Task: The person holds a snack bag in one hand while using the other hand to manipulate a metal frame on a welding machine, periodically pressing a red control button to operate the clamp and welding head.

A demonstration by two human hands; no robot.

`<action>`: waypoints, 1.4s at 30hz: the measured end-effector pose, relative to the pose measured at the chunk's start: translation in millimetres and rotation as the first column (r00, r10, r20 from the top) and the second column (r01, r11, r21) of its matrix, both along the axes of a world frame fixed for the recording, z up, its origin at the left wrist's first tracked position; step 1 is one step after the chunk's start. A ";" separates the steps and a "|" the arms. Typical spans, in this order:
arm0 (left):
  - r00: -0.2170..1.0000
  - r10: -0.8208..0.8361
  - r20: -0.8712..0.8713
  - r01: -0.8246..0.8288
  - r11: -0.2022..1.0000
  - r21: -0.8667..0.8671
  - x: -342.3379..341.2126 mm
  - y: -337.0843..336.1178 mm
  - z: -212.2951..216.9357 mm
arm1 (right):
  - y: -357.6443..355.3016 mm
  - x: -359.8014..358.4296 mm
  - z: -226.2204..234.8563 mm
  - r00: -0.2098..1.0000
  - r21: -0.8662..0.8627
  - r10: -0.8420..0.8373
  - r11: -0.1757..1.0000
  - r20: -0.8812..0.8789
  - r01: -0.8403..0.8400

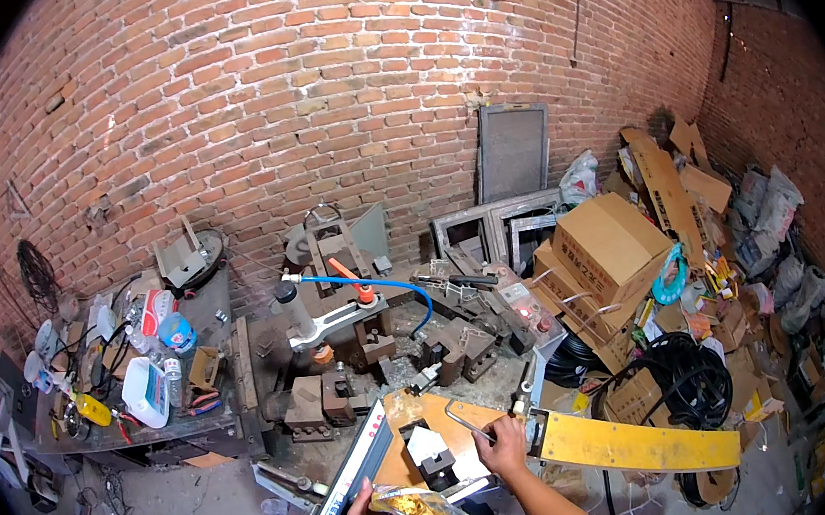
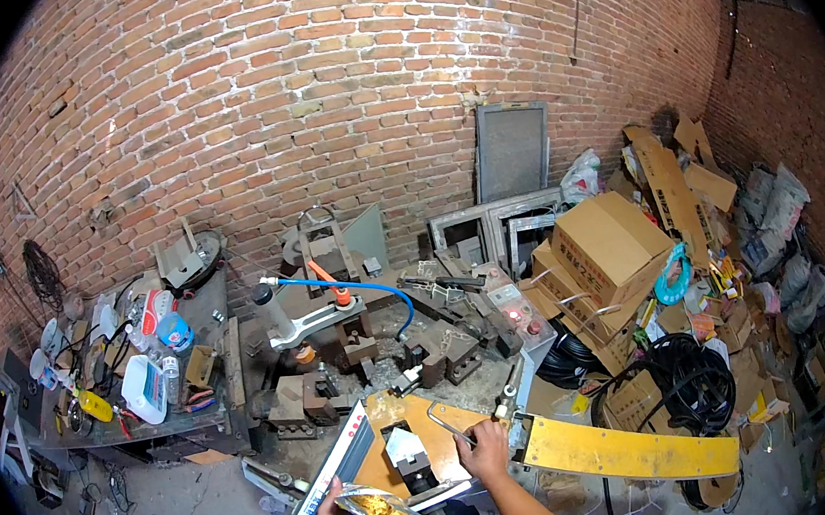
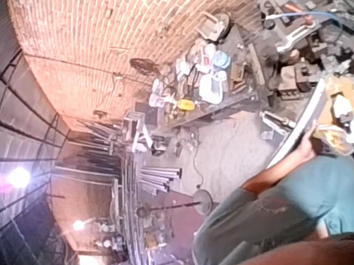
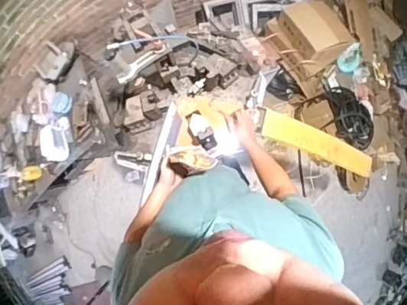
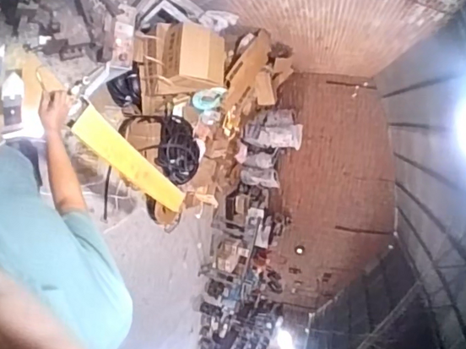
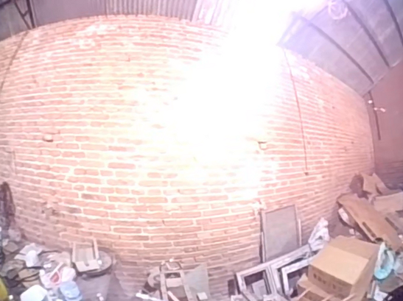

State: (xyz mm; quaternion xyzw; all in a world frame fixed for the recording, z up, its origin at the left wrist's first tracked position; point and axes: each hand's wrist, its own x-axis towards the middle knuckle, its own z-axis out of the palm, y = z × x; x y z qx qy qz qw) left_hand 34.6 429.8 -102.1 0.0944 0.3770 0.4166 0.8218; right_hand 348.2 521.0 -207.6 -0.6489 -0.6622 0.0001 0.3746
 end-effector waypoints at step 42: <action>0.994 -0.048 0.095 0.043 0.998 0.056 -6.4 8.3 -35.0 | -0.7 0.4 -3.0 1.000 -0.009 0.007 1.000 0.000 -0.007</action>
